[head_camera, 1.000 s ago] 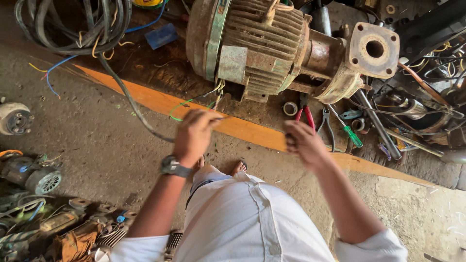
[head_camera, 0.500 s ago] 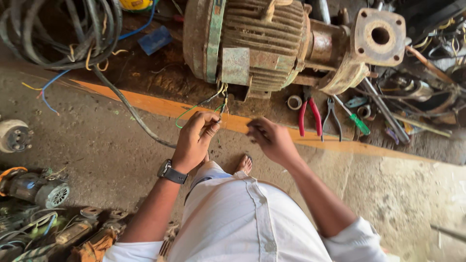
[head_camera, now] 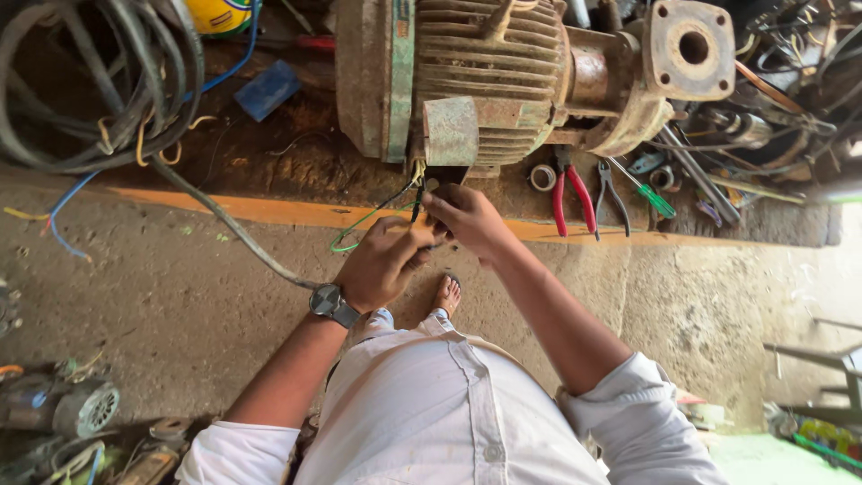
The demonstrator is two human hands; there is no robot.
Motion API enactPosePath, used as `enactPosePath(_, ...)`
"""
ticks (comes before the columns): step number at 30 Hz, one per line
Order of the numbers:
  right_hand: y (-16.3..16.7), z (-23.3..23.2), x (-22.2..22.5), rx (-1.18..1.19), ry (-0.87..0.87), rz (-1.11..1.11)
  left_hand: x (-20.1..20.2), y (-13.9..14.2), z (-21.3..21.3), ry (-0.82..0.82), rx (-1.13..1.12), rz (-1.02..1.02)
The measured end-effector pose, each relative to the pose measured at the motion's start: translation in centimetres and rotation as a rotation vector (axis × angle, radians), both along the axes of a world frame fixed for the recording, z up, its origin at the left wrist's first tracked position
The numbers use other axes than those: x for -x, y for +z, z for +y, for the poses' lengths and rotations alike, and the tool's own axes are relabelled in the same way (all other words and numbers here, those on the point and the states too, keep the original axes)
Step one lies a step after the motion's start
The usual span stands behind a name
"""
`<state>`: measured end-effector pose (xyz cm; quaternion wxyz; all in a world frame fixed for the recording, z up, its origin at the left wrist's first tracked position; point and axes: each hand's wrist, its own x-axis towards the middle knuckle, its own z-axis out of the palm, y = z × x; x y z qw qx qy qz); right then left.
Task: The person works at a cluttered repair-workshop bench on an electric water pump motor, handling its power wires and terminal connections. They strip and position the wire ends by hand, use a handheld tool to cut or strip the wires, and at times pick up red-handled pliers to work the connections at the motor's terminal box.
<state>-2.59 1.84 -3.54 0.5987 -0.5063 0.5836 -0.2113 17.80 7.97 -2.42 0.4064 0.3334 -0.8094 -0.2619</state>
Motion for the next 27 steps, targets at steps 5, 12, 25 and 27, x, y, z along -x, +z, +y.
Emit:
enactPosePath(5,0.6,-1.6,2.3,0.288,0.119,0.384,-1.8,-0.7,-1.4,0.077,-0.140,-0.298)
enactPosePath(12,-1.1,1.9,-1.3,0.050,-0.015,0.074,-3.3,-2.6,-2.8,0.127,-0.532,-0.032)
enactPosePath(25,-3.6,4.1,-3.3,0.051,-0.266,-0.103,-1.6,-3.8,-3.4,0.279,-0.547,0.127)
enactPosePath(27,-3.4,3.8,-3.0,0.048,-0.245,-0.072,-1.3,-3.8,-3.6,0.322,-0.604,0.088)
